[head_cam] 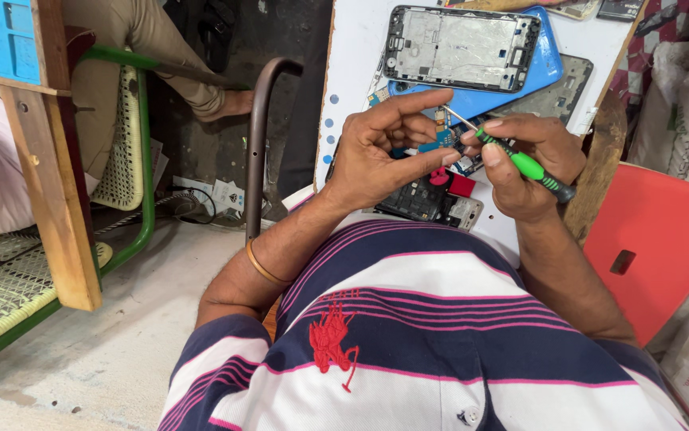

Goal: The person uses a screwdriver to remove screws from a small circuit board and then uses a pink plastic tool to pry and separate components. The person continues to manipulate the board and its parts with both tools.

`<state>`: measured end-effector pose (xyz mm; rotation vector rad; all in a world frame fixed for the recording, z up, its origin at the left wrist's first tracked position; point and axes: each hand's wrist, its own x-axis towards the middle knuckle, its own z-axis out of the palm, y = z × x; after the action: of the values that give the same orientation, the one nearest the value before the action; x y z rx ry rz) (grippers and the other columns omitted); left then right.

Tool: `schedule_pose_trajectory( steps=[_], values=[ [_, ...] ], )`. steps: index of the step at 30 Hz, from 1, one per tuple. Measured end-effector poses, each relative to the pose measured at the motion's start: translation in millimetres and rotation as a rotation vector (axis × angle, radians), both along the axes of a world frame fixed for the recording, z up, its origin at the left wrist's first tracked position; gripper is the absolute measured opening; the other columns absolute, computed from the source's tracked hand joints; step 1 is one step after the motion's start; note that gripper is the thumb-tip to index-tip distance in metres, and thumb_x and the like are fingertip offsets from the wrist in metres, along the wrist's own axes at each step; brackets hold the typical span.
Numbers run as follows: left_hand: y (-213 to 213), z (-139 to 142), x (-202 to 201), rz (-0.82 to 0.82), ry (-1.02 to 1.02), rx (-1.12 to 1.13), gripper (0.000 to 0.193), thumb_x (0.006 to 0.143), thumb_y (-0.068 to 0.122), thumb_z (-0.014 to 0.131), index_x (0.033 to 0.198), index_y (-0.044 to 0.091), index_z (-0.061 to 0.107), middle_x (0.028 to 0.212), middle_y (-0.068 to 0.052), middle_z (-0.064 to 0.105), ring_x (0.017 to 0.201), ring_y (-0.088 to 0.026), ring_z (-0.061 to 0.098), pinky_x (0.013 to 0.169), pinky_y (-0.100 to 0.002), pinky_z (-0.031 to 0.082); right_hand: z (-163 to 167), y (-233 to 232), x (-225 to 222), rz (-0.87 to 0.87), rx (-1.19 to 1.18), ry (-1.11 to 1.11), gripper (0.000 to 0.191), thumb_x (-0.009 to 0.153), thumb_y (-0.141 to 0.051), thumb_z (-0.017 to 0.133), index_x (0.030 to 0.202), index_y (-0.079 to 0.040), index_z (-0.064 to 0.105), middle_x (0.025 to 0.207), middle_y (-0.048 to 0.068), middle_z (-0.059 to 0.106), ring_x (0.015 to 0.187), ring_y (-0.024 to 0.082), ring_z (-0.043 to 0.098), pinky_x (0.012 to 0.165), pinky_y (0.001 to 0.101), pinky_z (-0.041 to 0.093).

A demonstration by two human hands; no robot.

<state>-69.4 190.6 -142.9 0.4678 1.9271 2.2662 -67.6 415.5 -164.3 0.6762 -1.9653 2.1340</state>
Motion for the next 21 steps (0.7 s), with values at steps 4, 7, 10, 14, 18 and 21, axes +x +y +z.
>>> schedule_pose_trajectory(
  steps=[4,7,10,14,18,21],
  values=[
    [0.1,-1.7,0.9,0.007,-0.011,-0.015,0.058,0.094,0.003,0.085,0.145,0.007,0.058,0.106,-0.006,0.076,0.095,-0.009,0.075,0.093,-0.026,0.066,-0.8,1.5,0.1,0.022,-0.014,-0.022,0.017,0.109,-0.005,0.063,0.121,0.005,0.057,0.108,0.022,0.07,0.095,0.022,0.076,0.08,0.0312,0.066],
    [0.6,-2.7,0.9,0.011,-0.003,-0.02,0.058,0.094,0.004,0.086,0.145,0.008,0.058,0.106,-0.006,0.076,0.095,-0.008,0.075,0.094,-0.027,0.067,-1.7,1.4,0.0,0.035,-0.03,-0.033,0.017,0.108,-0.004,0.063,0.121,0.005,0.057,0.109,0.021,0.07,0.096,0.021,0.075,0.08,0.031,0.066],
    [0.9,-3.1,0.4,0.016,-0.003,-0.022,0.058,0.094,0.004,0.086,0.145,0.008,0.058,0.105,-0.006,0.075,0.094,-0.009,0.075,0.09,-0.025,0.066,-2.4,1.6,0.1,0.034,-0.029,-0.034,0.017,0.109,-0.004,0.063,0.122,0.004,0.057,0.11,0.021,0.07,0.097,0.021,0.075,0.081,0.0309,0.066],
    [0.8,-2.8,-0.9,0.013,0.015,-0.018,0.058,0.094,0.004,0.086,0.145,0.009,0.057,0.104,-0.006,0.076,0.094,-0.009,0.077,0.094,-0.027,0.067,-3.4,1.6,-1.4,0.042,-0.024,-0.016,0.017,0.108,-0.004,0.064,0.121,0.004,0.057,0.109,0.021,0.07,0.096,0.021,0.075,0.08,0.0305,0.066],
    [1.0,-2.0,-0.7,0.018,0.001,-0.015,0.058,0.094,0.004,0.086,0.144,0.008,0.058,0.104,-0.007,0.077,0.094,-0.01,0.076,0.093,-0.028,0.067,-4.4,0.1,-4.8,0.048,-0.02,0.025,0.017,0.106,-0.003,0.063,0.12,0.004,0.058,0.107,0.021,0.071,0.093,0.02,0.076,0.078,0.0299,0.066],
    [0.3,-1.5,-0.2,0.014,-0.013,0.002,0.057,0.094,0.003,0.085,0.144,0.007,0.057,0.104,-0.007,0.077,0.094,-0.01,0.076,0.092,-0.027,0.067,-2.2,-0.3,-5.3,0.05,-0.016,0.021,0.017,0.108,-0.004,0.064,0.121,0.004,0.058,0.107,0.021,0.072,0.093,0.021,0.075,0.077,0.0305,0.066]
  ],
)
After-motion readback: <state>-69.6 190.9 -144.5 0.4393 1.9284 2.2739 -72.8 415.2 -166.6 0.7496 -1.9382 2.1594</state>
